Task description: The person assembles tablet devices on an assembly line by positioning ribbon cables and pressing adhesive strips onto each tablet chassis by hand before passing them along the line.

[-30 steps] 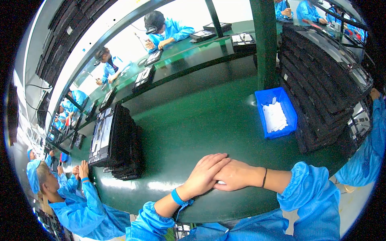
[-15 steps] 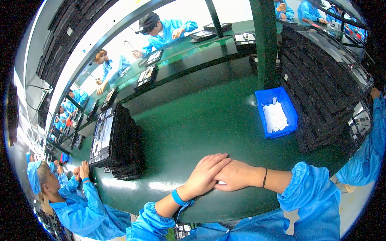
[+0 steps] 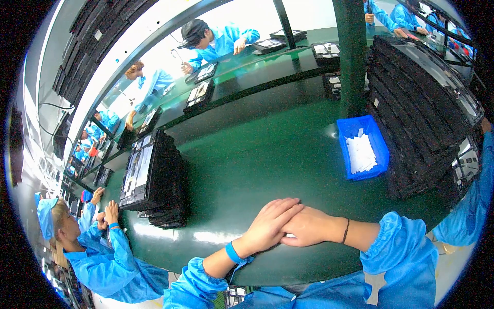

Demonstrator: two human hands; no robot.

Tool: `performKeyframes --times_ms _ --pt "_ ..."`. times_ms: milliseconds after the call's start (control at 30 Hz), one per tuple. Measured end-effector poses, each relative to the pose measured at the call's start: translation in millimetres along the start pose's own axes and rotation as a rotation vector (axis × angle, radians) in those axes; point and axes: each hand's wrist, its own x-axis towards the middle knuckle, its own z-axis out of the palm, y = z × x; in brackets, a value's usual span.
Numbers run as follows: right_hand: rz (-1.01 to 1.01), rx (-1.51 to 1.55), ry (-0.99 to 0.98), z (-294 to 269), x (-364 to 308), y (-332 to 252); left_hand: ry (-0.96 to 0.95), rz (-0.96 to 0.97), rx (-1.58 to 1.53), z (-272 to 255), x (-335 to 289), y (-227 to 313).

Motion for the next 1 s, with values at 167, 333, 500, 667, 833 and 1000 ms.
performKeyframes --times_ms 167,333,500,667,833,1000 --pt "-0.010 0.003 0.047 0.5 -0.1 -0.5 -0.002 -0.010 0.007 -0.7 0.6 0.8" --pt "0.009 0.002 0.005 0.6 0.7 2.0 -0.007 -0.010 0.009 -1.7 1.4 0.5" --pt "-0.009 -0.014 0.079 3.3 0.6 0.9 -0.003 -0.015 0.022 -0.9 0.2 -0.6" --pt "-0.019 -0.008 0.077 4.9 0.9 5.2 -0.015 -0.023 0.009 -2.0 1.4 -0.2" --pt "-0.003 -0.006 0.066 5.5 0.1 1.3 -0.005 -0.014 0.026 -0.9 -0.6 0.5" --pt "-0.017 -0.011 0.068 1.6 0.1 0.4 -0.004 -0.004 0.010 -1.3 1.3 0.2"
